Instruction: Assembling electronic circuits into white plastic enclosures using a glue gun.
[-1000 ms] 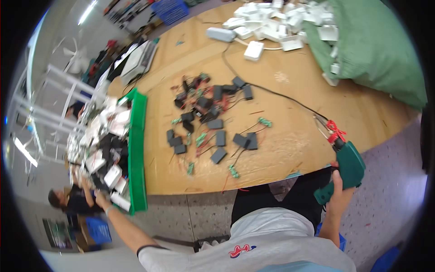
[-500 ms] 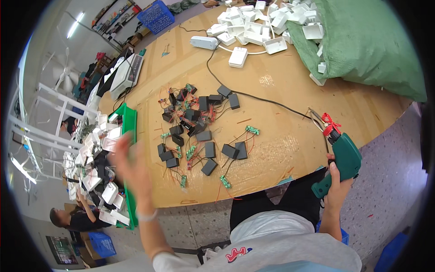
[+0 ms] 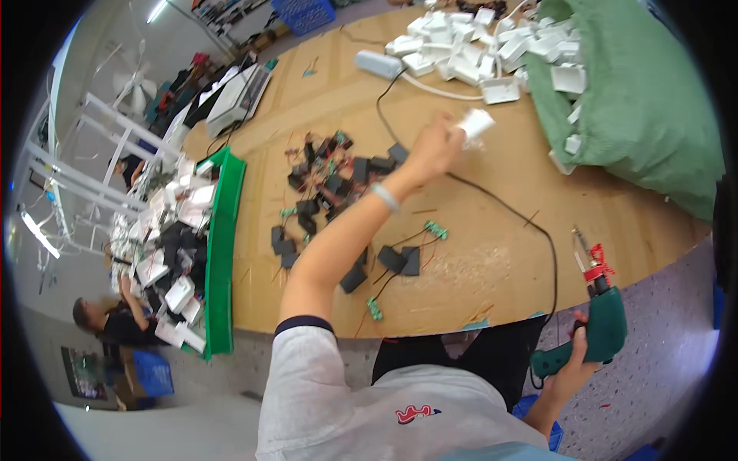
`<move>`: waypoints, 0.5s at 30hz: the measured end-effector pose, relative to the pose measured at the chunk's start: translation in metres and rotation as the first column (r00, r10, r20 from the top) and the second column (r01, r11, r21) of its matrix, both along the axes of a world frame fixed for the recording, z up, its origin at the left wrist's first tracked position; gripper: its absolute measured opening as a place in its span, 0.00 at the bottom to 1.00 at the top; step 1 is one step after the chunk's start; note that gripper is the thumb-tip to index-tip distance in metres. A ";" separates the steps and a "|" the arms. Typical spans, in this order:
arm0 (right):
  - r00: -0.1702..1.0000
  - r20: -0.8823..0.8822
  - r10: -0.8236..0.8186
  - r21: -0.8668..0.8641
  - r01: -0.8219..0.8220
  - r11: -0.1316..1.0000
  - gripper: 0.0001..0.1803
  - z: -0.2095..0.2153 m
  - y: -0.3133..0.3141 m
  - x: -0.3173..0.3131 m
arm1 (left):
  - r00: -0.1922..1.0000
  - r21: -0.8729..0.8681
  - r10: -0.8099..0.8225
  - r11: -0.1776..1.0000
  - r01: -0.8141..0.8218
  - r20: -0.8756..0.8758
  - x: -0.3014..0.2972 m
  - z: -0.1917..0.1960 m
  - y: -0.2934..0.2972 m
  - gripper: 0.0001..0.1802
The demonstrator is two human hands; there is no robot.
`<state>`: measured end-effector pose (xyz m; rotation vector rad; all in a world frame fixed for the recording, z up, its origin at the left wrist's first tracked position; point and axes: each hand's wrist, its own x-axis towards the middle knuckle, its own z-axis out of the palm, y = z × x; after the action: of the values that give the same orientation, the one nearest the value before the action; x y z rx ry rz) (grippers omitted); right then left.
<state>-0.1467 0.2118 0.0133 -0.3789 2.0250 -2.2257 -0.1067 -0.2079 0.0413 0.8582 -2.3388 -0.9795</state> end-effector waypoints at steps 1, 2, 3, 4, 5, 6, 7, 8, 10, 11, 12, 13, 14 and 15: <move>0.999 0.021 0.025 0.009 -0.025 1.000 0.19 -0.002 -0.001 -0.003 | 0.994 0.017 -0.084 0.996 0.085 -0.067 0.020 -0.004 0.026 0.23; 1.000 0.022 0.019 0.024 -0.019 1.000 0.19 -0.001 -0.002 -0.006 | 0.993 0.202 -0.109 0.974 0.097 0.048 0.041 0.009 0.057 0.22; 1.000 0.020 0.012 0.038 -0.013 0.999 0.19 0.001 -0.004 -0.008 | 0.989 0.136 -0.146 0.980 0.147 -0.020 0.060 -0.007 0.077 0.20; 0.998 0.007 0.058 0.076 -0.058 0.995 0.19 0.003 -0.007 -0.011 | 0.987 0.074 -0.153 0.986 0.150 0.039 0.076 -0.011 0.098 0.20; 0.996 0.015 0.083 0.077 -0.084 0.994 0.19 0.006 -0.012 -0.008 | 0.974 0.076 -0.226 0.972 0.224 0.019 0.086 -0.023 0.104 0.18; 0.995 0.041 0.091 0.058 -0.093 0.994 0.20 0.008 -0.017 -0.008 | 0.973 0.092 -0.227 0.970 0.223 0.038 0.088 -0.018 0.111 0.17; 0.993 0.064 0.097 0.040 -0.099 0.994 0.20 0.010 -0.019 -0.006 | 0.971 0.108 -0.232 0.968 0.225 0.054 0.089 -0.013 0.117 0.16; 0.992 0.064 0.106 0.042 -0.109 0.993 0.20 0.010 -0.018 -0.002 | 0.973 0.110 -0.223 0.970 0.216 0.053 0.089 -0.017 0.120 0.16; 0.988 0.017 0.153 0.009 -0.153 0.988 0.21 0.009 -0.015 0.006 | 0.988 -0.316 -0.112 0.938 0.141 0.110 0.084 -0.025 0.124 0.15; 0.988 0.009 0.151 0.000 -0.151 0.989 0.21 0.010 -0.011 0.009 | 0.988 -0.326 -0.113 0.935 0.141 0.105 0.080 -0.030 0.126 0.15; 0.988 -0.009 0.151 -0.006 -0.151 0.989 0.20 0.010 -0.010 0.014 | 0.986 -0.297 -0.104 0.945 0.138 0.127 0.080 -0.031 0.127 0.14; 0.988 -0.027 0.150 -0.013 -0.151 0.989 0.20 0.010 -0.010 0.018 | 0.984 -0.269 -0.096 0.954 0.134 0.149 0.082 -0.032 0.127 0.14; 0.988 -0.030 0.152 -0.020 -0.152 0.988 0.20 0.011 -0.011 0.021 | 0.985 -0.276 -0.093 0.952 0.132 0.148 0.085 -0.033 0.124 0.14; 0.991 -0.010 0.133 -0.006 -0.133 0.991 0.20 0.012 -0.012 0.022 | 0.989 -0.257 -0.125 0.956 0.142 0.081 0.089 -0.033 0.120 0.15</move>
<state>-0.1243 0.1993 0.0249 -0.5111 1.9361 -2.1558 -0.0173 -0.0878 0.0082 0.6418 -2.5363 -0.6793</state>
